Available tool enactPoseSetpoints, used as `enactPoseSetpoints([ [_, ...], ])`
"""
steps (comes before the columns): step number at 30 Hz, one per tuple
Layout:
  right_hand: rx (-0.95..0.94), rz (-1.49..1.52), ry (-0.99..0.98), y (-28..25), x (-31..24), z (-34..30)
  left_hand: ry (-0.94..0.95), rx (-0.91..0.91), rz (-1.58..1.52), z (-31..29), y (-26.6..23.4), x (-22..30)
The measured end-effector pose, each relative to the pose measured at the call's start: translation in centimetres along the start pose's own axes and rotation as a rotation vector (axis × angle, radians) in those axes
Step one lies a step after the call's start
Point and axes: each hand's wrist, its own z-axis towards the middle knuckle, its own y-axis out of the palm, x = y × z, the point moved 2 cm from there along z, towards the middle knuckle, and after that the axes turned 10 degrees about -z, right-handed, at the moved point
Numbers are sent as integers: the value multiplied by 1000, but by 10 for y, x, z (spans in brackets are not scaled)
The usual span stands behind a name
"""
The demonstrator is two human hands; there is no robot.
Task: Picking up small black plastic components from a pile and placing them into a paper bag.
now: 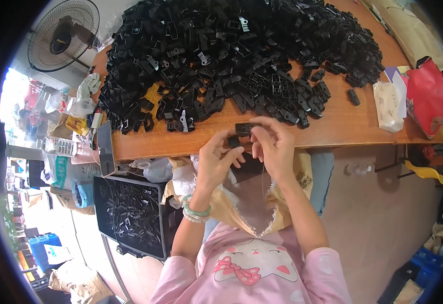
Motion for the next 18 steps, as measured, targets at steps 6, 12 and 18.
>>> enactPoseSetpoints([
  [6, -51, -368, -277, -7, 9, -3, -40, -73, -162, -4, 1, 5],
  [12, -86, -372, -307, 1, 4, -9, 59, -27, -7, -9, 0, 12],
  [18, -11, -271, -225, 15, 14, -17, 291, 71, 157, -21, 7, 13],
])
